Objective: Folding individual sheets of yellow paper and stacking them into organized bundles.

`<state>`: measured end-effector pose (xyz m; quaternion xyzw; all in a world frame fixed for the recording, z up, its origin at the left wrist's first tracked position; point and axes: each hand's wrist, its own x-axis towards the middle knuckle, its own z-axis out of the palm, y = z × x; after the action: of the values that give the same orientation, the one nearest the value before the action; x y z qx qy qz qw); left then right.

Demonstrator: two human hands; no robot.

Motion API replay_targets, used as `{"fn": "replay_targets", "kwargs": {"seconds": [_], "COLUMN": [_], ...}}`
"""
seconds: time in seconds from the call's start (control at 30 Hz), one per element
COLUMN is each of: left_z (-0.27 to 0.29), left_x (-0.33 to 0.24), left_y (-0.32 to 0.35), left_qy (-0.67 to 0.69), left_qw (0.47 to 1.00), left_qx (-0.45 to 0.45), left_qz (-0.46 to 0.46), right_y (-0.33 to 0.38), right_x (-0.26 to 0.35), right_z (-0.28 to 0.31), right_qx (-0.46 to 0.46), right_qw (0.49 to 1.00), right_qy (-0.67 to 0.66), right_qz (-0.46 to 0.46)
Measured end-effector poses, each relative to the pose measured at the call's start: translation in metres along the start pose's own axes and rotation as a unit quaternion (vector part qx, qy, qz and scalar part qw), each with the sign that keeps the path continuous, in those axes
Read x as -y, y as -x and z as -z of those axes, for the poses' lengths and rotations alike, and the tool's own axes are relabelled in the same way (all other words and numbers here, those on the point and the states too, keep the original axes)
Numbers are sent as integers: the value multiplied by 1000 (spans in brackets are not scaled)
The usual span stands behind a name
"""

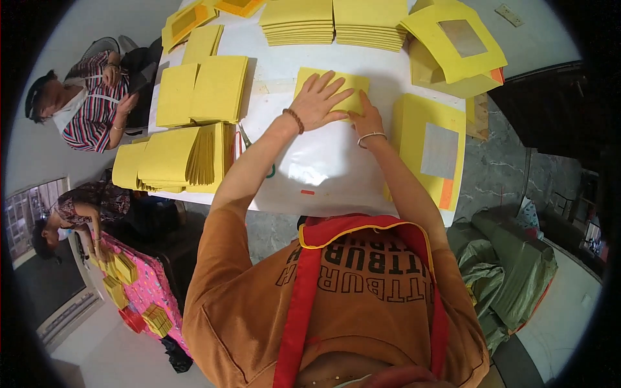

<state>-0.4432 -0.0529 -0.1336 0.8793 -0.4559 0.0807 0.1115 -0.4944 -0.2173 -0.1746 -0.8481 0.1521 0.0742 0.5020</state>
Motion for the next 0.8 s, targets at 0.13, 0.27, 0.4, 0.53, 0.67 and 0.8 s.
{"fn": "replay_targets", "kwargs": {"seconds": [0.13,0.27,0.4,0.53,0.67,0.8], "left_z": [-5,-14,-16,-20,-20,-19], "left_x": [16,10,10,11,10,10], "left_y": [10,12,12,13,10,11], "left_qy": [9,2,-2,-13,-15,-28], "left_qw": [993,994,994,995,994,993], "left_qx": [119,112,110,99,102,106], "left_qz": [-18,15,17,18,27,31], "right_y": [13,6,9,7,3,3], "right_x": [24,21,28,19,21,26], "right_z": [17,18,19,18,23,24], "right_qx": [62,69,45,43,47,48], "right_qw": [991,972,954,960,955,944], "right_qy": [-97,-194,-248,-246,-259,-280], "right_qz": [-65,-111,-160,-125,-140,-168]}}
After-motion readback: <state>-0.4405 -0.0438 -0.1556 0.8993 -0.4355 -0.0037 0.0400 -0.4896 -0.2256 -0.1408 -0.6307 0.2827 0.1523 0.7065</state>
